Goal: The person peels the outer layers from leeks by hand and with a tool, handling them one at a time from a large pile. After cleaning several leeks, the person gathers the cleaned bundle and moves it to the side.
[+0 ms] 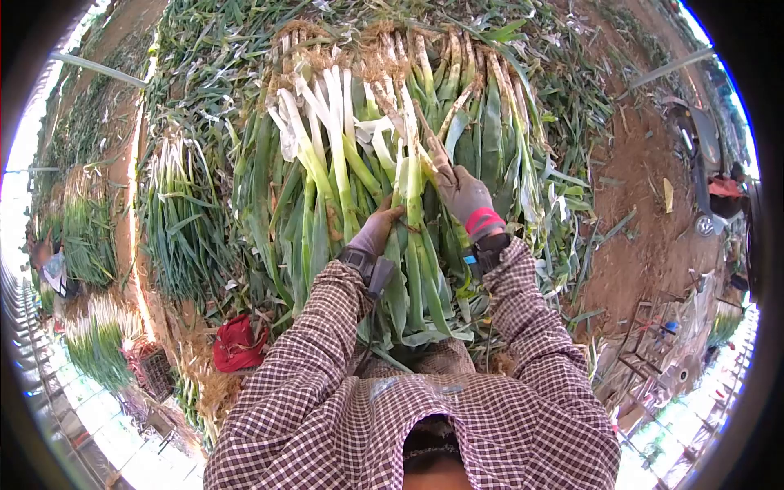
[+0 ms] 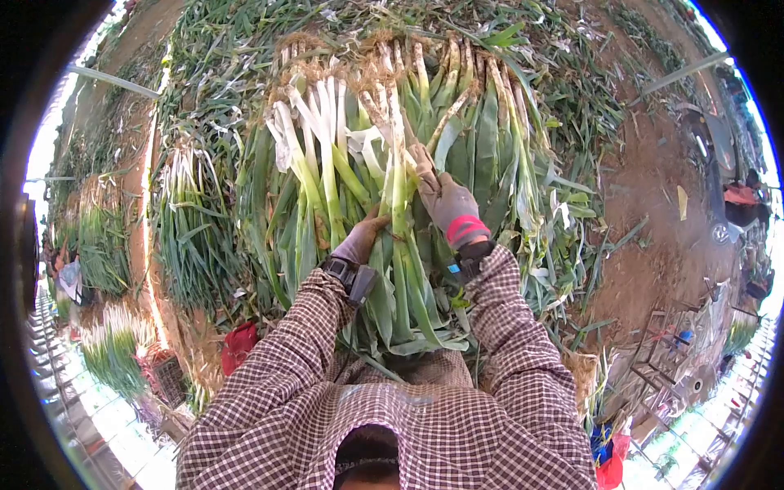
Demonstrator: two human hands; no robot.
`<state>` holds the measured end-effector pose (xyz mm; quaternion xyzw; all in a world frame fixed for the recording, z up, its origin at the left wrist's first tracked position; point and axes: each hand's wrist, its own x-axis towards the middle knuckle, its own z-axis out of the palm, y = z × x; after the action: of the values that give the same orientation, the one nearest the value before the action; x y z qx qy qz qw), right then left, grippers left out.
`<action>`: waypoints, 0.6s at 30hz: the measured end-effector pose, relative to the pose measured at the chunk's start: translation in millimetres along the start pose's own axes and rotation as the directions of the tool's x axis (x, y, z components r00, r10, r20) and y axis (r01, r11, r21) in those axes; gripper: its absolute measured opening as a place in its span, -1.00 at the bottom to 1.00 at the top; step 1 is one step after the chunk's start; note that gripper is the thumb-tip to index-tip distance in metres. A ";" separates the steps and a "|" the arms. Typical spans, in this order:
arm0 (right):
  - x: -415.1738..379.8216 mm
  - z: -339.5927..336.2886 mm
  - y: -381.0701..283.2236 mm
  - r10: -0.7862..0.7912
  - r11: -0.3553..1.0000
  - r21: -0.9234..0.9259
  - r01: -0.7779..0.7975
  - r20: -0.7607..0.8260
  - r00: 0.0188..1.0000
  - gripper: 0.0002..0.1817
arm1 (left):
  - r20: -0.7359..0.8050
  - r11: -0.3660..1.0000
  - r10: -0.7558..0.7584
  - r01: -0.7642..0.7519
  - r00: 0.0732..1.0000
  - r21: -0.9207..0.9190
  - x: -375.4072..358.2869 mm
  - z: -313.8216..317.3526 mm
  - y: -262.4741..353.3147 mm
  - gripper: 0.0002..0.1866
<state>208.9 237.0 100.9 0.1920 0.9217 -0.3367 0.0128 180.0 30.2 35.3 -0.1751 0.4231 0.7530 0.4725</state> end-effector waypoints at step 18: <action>-68.5 2.1 15.7 -0.068 0.995 0.078 0.064 0.047 0.997 -0.57 | 0.026 0.969 -0.232 0.234 0.972 -0.078 14.8 -22.3 -5.0 -0.62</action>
<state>277.9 223.0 100.0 0.1533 0.9134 -0.3766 0.0171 173.9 21.7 10.2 -0.2361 0.3652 0.7101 0.5537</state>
